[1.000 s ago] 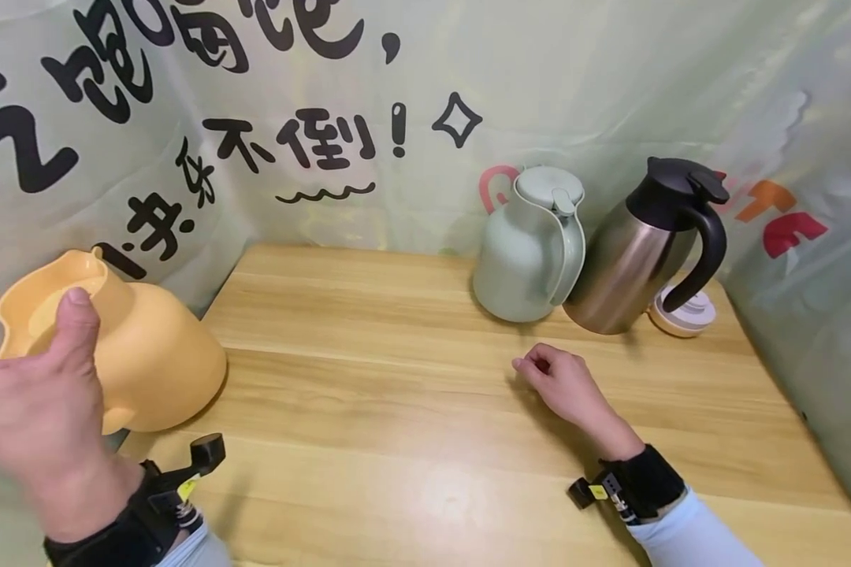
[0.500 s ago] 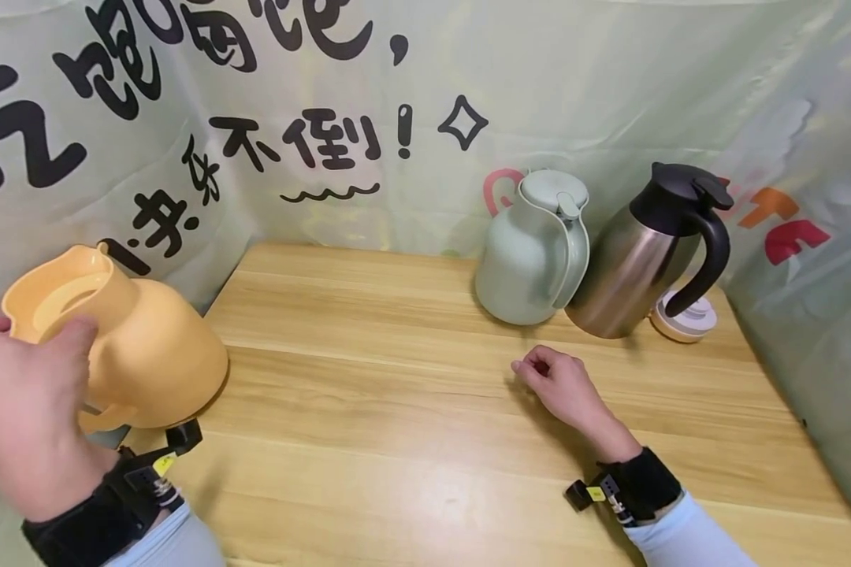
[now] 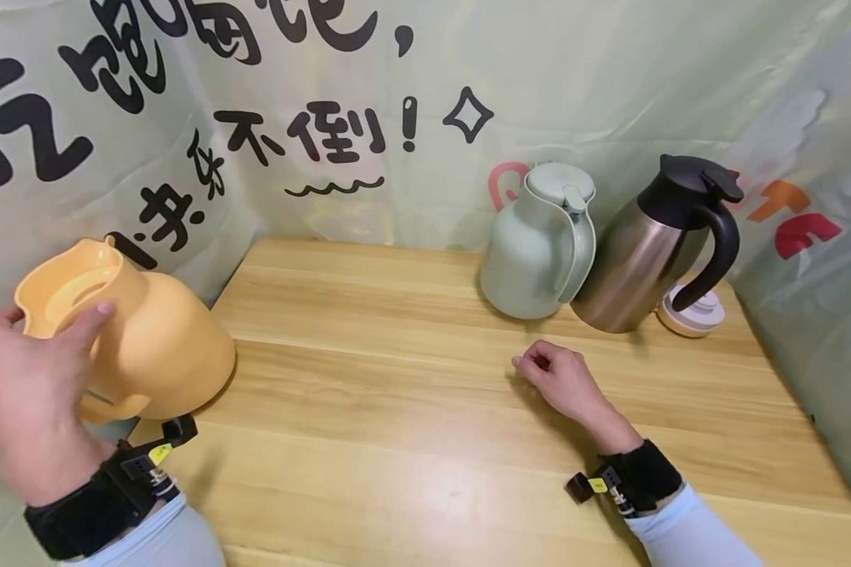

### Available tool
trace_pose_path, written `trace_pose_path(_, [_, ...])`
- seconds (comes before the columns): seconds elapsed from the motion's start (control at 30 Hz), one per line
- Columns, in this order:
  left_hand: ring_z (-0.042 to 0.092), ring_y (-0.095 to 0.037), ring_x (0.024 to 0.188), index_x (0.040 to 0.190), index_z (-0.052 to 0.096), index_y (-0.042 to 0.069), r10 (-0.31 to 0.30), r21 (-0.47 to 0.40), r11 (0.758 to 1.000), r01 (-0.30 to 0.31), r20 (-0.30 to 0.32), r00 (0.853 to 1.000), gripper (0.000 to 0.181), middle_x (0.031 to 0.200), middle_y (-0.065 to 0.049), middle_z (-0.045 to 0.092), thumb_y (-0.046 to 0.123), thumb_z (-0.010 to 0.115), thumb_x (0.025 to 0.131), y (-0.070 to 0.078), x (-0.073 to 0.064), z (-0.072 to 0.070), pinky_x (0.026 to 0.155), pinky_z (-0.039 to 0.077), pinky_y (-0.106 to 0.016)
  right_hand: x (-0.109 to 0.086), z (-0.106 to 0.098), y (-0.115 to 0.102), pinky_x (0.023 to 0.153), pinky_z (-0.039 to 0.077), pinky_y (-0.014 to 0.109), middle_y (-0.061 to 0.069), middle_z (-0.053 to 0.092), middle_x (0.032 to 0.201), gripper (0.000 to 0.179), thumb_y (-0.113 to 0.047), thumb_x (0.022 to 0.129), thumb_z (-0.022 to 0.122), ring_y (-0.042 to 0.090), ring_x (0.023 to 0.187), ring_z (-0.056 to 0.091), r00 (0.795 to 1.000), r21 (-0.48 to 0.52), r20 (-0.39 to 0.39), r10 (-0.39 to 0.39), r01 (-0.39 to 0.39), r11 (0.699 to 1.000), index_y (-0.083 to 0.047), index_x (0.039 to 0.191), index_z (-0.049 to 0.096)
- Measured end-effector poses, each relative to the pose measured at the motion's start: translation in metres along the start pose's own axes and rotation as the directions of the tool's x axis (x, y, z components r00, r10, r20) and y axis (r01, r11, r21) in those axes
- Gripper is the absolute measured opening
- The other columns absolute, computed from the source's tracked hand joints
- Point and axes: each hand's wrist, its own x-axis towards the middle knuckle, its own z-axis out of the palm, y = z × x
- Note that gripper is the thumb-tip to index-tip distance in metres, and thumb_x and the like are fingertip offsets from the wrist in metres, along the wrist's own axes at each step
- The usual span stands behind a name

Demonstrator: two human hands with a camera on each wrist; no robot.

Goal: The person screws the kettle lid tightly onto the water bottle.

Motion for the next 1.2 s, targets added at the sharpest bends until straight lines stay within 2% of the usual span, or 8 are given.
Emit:
trace_pose_path(0.13, [0.039, -0.022, 0.152, 0.164, 0.038, 0.032, 0.020, -0.042, 0.999, -0.021, -0.023, 1.000, 0.088, 0.166, 0.004, 0.042, 0.058, 0.078, 0.089, 0.007, 0.000, 0.005, 0.130, 0.004, -0.049, 0.000, -0.004, 0.002, 0.060, 0.044, 0.027, -0.004, 0.061, 0.070, 0.022, -0.033, 0.102, 0.071, 0.013, 0.063, 0.056, 1.000, 0.012, -0.008, 0.023, -0.023, 1.000, -0.017, 0.088, 0.067])
trace_pose_path(0.2, [0.046, -0.012, 0.146, 0.160, 0.043, 0.036, -0.004, -0.082, 0.997, 0.002, -0.023, 1.000, 0.085, 0.163, 0.009, 0.046, 0.055, 0.082, 0.087, 0.009, 0.000, 0.009, 0.131, 0.016, -0.037, 0.000, -0.005, 0.003, 0.060, 0.043, 0.027, -0.004, 0.060, 0.071, 0.023, -0.033, 0.102, 0.071, 0.013, 0.063, 0.056, 0.999, 0.013, -0.010, 0.030, -0.030, 0.999, -0.017, 0.087, 0.067])
trace_pose_path(0.3, [0.050, -0.008, 0.139, 0.158, 0.046, 0.036, -0.008, -0.096, 0.995, 0.008, -0.001, 1.000, 0.085, 0.161, 0.010, 0.048, 0.055, 0.084, 0.085, 0.011, 0.001, 0.014, 0.121, 0.039, -0.036, 0.000, -0.008, 0.003, 0.061, 0.042, 0.027, -0.004, 0.058, 0.070, 0.024, -0.034, 0.102, 0.071, 0.013, 0.063, 0.054, 0.999, 0.010, -0.027, 0.029, -0.029, 1.000, -0.016, 0.086, 0.067])
trace_pose_path(0.47, [0.047, -0.015, 0.146, 0.161, 0.042, 0.033, 0.061, -0.081, 0.995, -0.056, 0.060, 0.996, 0.089, 0.164, 0.005, 0.045, 0.059, 0.082, 0.085, 0.014, -0.003, 0.025, 0.122, 0.038, -0.037, -0.001, -0.011, 0.003, 0.060, 0.041, 0.027, -0.003, 0.057, 0.070, 0.026, -0.035, 0.103, 0.070, 0.011, 0.063, 0.052, 0.998, 0.021, -0.044, 0.032, -0.031, 0.999, -0.016, 0.086, 0.067])
trace_pose_path(0.63, [0.049, -0.018, 0.144, 0.160, 0.044, 0.032, 0.168, -0.091, 0.983, -0.158, 0.121, 0.978, 0.086, 0.161, 0.002, 0.049, 0.057, 0.082, 0.087, 0.025, -0.018, 0.041, 0.121, 0.040, -0.037, -0.002, -0.014, 0.003, 0.061, 0.041, 0.027, -0.002, 0.058, 0.072, 0.028, -0.037, 0.103, 0.069, 0.013, 0.064, 0.052, 0.998, 0.028, -0.040, 0.042, -0.041, 0.999, -0.015, 0.087, 0.067])
trace_pose_path(0.8, [0.057, -0.027, 0.137, 0.159, 0.048, 0.026, 0.351, -0.077, 0.936, -0.343, 0.147, 0.925, 0.082, 0.153, -0.006, 0.057, 0.053, 0.082, 0.089, 0.037, -0.043, 0.059, 0.116, 0.046, -0.045, -0.002, -0.016, 0.006, 0.060, 0.042, 0.027, -0.002, 0.059, 0.073, 0.025, -0.036, 0.103, 0.069, 0.016, 0.064, 0.053, 0.998, 0.030, -0.045, 0.050, -0.048, 0.998, -0.016, 0.088, 0.067])
trace_pose_path(1.0, [0.066, -0.033, 0.124, 0.153, 0.057, 0.026, 0.523, -0.093, 0.852, -0.515, 0.197, 0.829, 0.074, 0.140, -0.014, 0.067, 0.050, 0.084, 0.089, 0.049, -0.071, 0.082, 0.102, 0.050, -0.048, -0.003, -0.018, 0.008, 0.059, 0.041, 0.027, -0.001, 0.059, 0.074, 0.026, -0.036, 0.103, 0.069, 0.015, 0.064, 0.053, 0.998, 0.031, -0.044, 0.055, -0.053, 0.998, -0.015, 0.089, 0.068])
trace_pose_path(1.2, [0.063, -0.040, 0.131, 0.156, 0.052, 0.017, 0.623, -0.157, 0.780, -0.606, 0.292, 0.726, 0.083, 0.147, -0.019, 0.061, 0.048, 0.086, 0.087, 0.064, -0.098, 0.101, 0.107, 0.050, -0.055, -0.003, -0.022, 0.010, 0.058, 0.041, 0.027, 0.000, 0.061, 0.074, 0.026, -0.036, 0.104, 0.068, 0.013, 0.062, 0.053, 0.997, 0.031, -0.054, 0.056, -0.055, 0.998, -0.014, 0.088, 0.068])
